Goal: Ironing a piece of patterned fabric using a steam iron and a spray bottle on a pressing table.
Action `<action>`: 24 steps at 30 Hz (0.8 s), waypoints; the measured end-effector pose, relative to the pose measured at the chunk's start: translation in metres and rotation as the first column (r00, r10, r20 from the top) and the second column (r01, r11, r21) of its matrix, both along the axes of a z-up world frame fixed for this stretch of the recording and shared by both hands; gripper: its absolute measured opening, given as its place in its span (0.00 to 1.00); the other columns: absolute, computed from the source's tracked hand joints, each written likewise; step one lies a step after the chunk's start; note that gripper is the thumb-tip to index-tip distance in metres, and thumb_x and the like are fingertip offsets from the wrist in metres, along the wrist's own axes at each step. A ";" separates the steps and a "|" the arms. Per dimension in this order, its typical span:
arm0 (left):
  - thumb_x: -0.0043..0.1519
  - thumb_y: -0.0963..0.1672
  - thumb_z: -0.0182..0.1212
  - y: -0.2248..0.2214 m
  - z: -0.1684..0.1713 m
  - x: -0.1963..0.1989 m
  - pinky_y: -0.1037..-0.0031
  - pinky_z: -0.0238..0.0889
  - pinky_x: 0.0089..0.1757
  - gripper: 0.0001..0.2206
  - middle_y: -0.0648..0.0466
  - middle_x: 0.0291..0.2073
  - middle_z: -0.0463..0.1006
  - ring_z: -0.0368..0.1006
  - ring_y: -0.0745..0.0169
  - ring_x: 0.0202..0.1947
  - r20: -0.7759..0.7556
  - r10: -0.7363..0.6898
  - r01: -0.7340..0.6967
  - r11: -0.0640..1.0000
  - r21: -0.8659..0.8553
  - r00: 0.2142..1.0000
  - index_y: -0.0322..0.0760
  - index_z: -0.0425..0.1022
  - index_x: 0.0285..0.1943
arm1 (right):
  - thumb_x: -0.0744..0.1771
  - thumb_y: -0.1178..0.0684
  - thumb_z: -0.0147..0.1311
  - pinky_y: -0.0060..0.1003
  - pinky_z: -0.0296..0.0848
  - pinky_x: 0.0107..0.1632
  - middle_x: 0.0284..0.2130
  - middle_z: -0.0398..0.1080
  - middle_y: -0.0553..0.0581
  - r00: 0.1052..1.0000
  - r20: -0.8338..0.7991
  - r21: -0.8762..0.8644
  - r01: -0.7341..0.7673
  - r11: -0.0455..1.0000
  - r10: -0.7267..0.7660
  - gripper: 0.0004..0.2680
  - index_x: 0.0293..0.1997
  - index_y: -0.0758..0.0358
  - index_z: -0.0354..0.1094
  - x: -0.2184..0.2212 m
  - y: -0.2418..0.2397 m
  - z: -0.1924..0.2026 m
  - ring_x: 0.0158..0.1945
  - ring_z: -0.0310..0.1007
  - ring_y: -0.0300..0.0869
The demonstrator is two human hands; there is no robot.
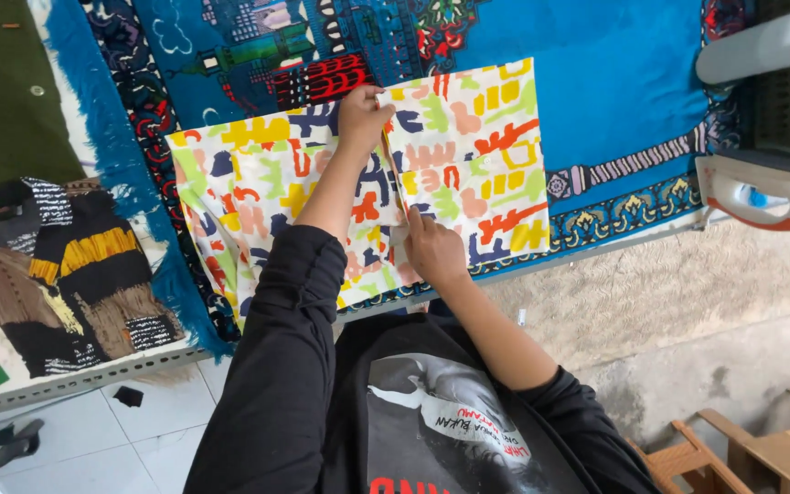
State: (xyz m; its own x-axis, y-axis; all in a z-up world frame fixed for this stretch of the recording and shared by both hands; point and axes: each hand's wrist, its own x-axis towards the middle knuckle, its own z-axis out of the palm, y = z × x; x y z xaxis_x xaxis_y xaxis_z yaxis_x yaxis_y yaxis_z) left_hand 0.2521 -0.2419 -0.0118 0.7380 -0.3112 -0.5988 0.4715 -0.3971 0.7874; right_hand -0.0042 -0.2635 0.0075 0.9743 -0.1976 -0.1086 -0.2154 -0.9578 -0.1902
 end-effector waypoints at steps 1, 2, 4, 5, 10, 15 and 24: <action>0.58 0.40 0.67 0.000 -0.002 -0.001 0.75 0.74 0.38 0.13 0.54 0.38 0.84 0.82 0.64 0.36 -0.007 -0.013 0.013 1.000 -0.002 1.000 0.41 0.75 0.52 | 0.70 0.47 0.52 0.32 0.64 0.19 0.28 0.74 0.53 1.000 -0.007 -0.002 0.013 1.000 -0.013 0.14 0.58 0.65 0.64 -0.001 0.001 -0.004 0.20 0.70 0.39; 0.58 0.40 0.66 0.000 -0.003 -0.003 0.75 0.65 0.33 0.12 0.58 0.29 0.76 0.72 0.68 0.28 0.058 -0.007 0.007 1.000 0.005 0.998 0.42 0.76 0.50 | 0.70 0.48 0.49 0.34 0.67 0.21 0.30 0.74 0.55 0.995 -0.094 0.004 -0.021 1.000 0.022 0.18 0.64 0.69 0.60 -0.003 0.001 -0.008 0.22 0.71 0.41; 0.57 0.40 0.66 -0.004 -0.011 -0.004 0.76 0.56 0.28 0.11 0.61 0.20 0.67 0.62 0.72 0.20 0.127 -0.013 0.013 1.000 0.007 0.992 0.43 0.76 0.48 | 0.70 0.49 0.46 0.36 0.70 0.22 0.33 0.74 0.56 0.983 -0.176 0.010 -0.043 0.999 0.044 0.21 0.70 0.72 0.55 -0.004 0.004 -0.004 0.24 0.72 0.43; 0.57 0.39 0.64 -0.005 -0.020 -0.005 0.75 0.57 0.28 0.10 0.61 0.21 0.68 0.61 0.72 0.20 0.193 0.048 -0.046 0.999 -0.014 0.980 0.43 0.77 0.47 | 0.70 0.44 0.47 0.37 0.73 0.26 0.35 0.75 0.58 0.976 -0.209 0.035 -0.052 0.998 0.058 0.24 0.72 0.71 0.51 -0.006 0.007 0.004 0.28 0.74 0.44; 0.56 0.37 0.60 -0.007 -0.024 -0.017 0.70 0.71 0.39 0.13 0.54 0.40 0.81 0.77 0.61 0.36 0.461 0.065 -0.083 0.996 0.020 0.885 0.43 0.74 0.48 | 0.71 0.40 0.46 0.32 0.59 0.19 0.20 0.68 0.49 0.979 -0.040 -0.019 -0.199 0.980 0.198 0.22 0.71 0.63 0.59 -0.042 0.003 0.019 0.16 0.61 0.37; 0.69 0.40 0.51 0.004 -0.004 -0.055 0.44 0.52 0.69 0.23 0.46 0.74 0.58 0.58 0.42 0.74 0.870 -0.440 0.242 0.889 0.388 0.223 0.42 0.60 0.75 | 0.71 0.48 0.49 0.33 0.67 0.36 0.34 0.74 0.55 0.904 0.412 -0.069 0.156 0.985 -0.114 0.11 0.51 0.64 0.74 -0.071 -0.047 0.033 0.35 0.72 0.42; 0.71 0.55 0.46 0.016 0.022 -0.076 0.48 0.28 0.69 0.29 0.37 0.76 0.52 0.41 0.39 0.78 0.579 -0.772 0.468 0.627 0.623 0.264 0.40 0.60 0.78 | 0.73 0.36 0.32 0.59 0.26 0.75 0.78 0.38 0.66 0.923 -0.063 0.050 0.382 0.923 -0.379 0.26 0.79 0.61 0.45 -0.097 -0.138 -0.018 0.80 0.29 0.59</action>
